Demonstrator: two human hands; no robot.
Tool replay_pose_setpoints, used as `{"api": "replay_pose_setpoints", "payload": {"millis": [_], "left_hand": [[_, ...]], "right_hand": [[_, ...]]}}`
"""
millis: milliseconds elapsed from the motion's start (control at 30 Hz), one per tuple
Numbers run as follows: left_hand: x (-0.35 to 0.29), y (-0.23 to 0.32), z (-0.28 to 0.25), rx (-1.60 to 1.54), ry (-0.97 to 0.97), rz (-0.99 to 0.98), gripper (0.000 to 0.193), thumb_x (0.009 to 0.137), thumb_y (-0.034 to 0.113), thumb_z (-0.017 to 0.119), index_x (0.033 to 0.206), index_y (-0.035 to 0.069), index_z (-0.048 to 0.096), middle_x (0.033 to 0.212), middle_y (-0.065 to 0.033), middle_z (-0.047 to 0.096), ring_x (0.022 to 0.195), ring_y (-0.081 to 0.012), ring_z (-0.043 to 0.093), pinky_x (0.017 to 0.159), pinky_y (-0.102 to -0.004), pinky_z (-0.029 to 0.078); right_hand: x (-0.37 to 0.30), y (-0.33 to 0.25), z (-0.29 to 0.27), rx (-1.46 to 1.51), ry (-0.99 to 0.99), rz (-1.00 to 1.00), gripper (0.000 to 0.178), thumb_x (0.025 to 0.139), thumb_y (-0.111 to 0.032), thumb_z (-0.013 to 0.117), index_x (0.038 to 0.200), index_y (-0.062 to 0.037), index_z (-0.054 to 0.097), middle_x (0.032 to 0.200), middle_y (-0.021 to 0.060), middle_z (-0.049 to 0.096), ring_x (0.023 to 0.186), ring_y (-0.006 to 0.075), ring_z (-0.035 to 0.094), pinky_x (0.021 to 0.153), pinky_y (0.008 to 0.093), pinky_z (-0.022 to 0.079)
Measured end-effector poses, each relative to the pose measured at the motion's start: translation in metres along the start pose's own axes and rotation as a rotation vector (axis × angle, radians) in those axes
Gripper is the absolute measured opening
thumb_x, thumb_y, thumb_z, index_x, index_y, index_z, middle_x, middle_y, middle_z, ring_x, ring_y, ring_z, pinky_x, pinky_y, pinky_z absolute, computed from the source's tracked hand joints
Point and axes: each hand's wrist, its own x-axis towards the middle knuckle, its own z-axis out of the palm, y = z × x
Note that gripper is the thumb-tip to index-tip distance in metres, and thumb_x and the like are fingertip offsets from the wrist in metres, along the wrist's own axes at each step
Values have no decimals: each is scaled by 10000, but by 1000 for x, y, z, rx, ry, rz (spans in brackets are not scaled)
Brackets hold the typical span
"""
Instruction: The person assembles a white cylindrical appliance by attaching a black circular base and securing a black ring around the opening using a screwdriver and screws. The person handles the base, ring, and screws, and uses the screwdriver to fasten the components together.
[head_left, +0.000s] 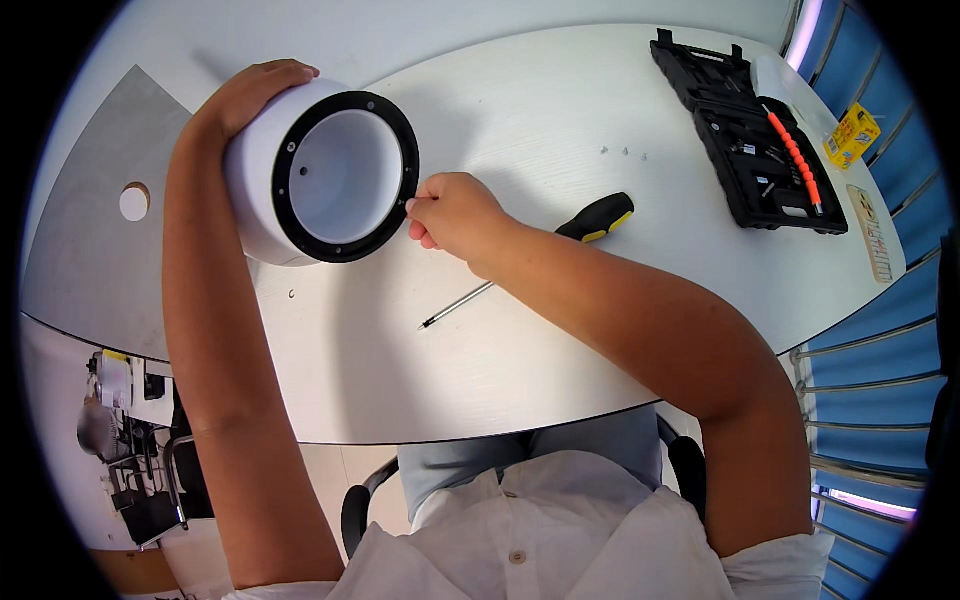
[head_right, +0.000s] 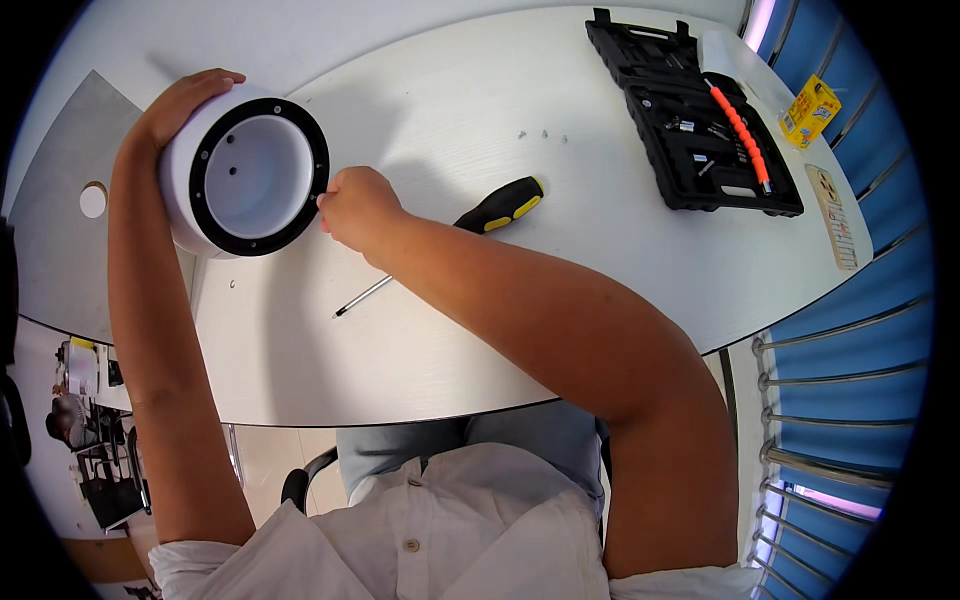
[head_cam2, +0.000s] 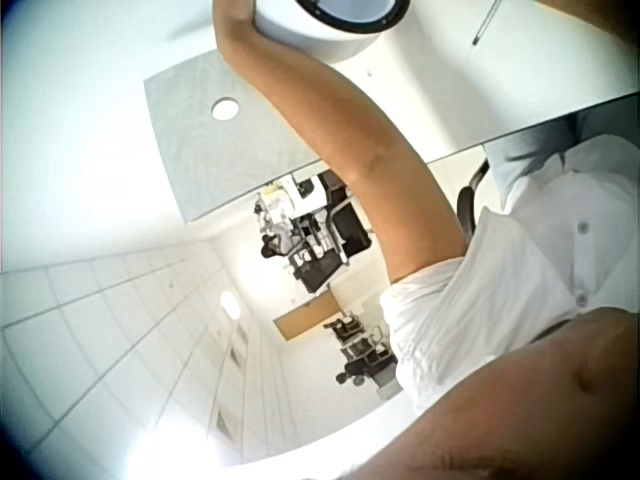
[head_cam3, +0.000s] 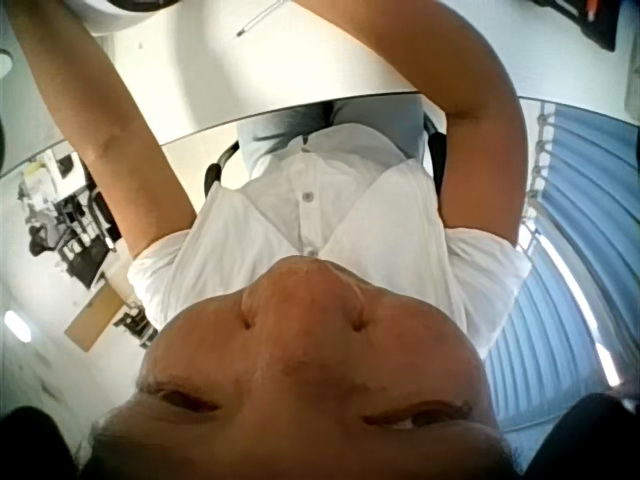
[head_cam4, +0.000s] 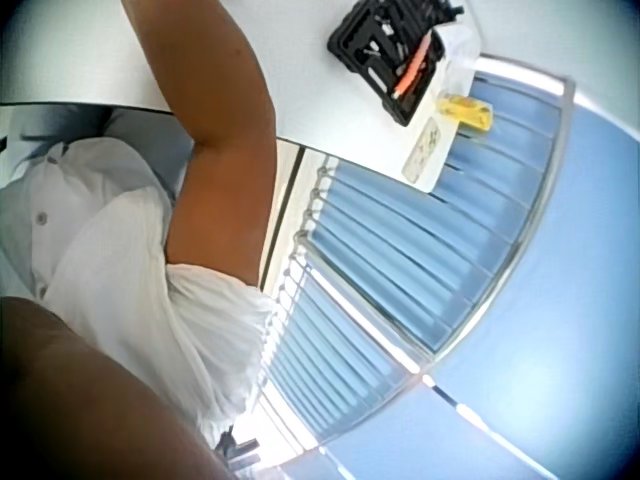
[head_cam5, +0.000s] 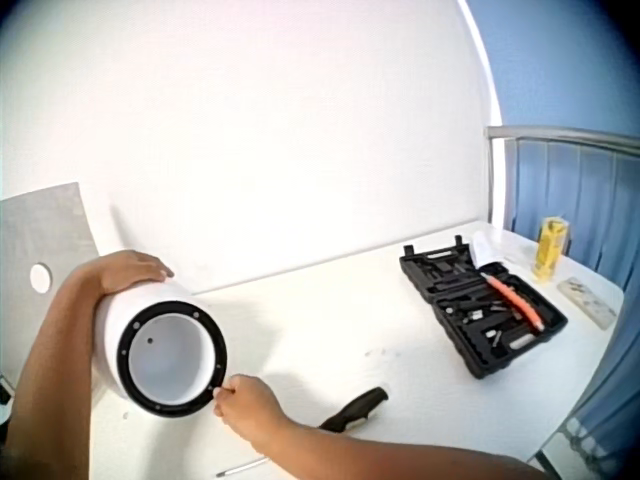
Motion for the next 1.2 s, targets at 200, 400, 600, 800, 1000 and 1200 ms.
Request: {"api": "replay_pose_setpoints", "payload": {"millis": [200,400,600,800,1000,1200], "left_hand": [[2,-6,-4,25,-5,62,420,875,359,484,1160,81,620,1058,-96,647,933,-184,599,882,-285,444],[2,-3,-1,6,-11,-1,420,884,356,464,1159,79,619,1063,-94,642,942,-188,594,890,-292,441],[9,-1,0,9,-54,59,407,880,340,477,1147,70,624,1081,-98,636,982,-188,574,920,-286,411],[2,5,-1,63,-19,-12,408,873,362,482,1147,97,630,1107,-75,635,997,-181,567,924,-279,401],[6,0,0,68,-28,6,406,883,349,473,1164,95,620,1097,-77,638,971,-177,585,913,-282,420],[5,-3,-3,97,-12,-10,467,826,440,480,1172,163,628,1132,-82,636,943,-230,616,886,-338,446]], "right_hand": [[12,-18,-27,-318,-223,-25,159,864,-93,492,892,-10,625,785,79,638,664,140,579,594,278,483],[-4,-71,-100,-702,-4,-172,310,797,-69,419,1013,-59,641,791,58,628,669,135,540,625,265,435],[-47,-73,-136,-1096,-342,-336,388,776,-237,638,1131,-83,620,923,54,620,859,187,548,760,343,448],[-80,-25,-143,-1193,-270,-341,485,709,-241,709,1162,-109,596,1006,53,576,1042,223,495,861,356,428],[-78,-17,-149,-1219,-237,-371,394,721,-192,691,1092,-93,605,981,41,552,1004,215,496,841,350,432],[-80,-17,-146,-1213,-258,-352,268,784,-155,653,1041,-94,611,962,35,543,980,213,493,846,338,424]]}}
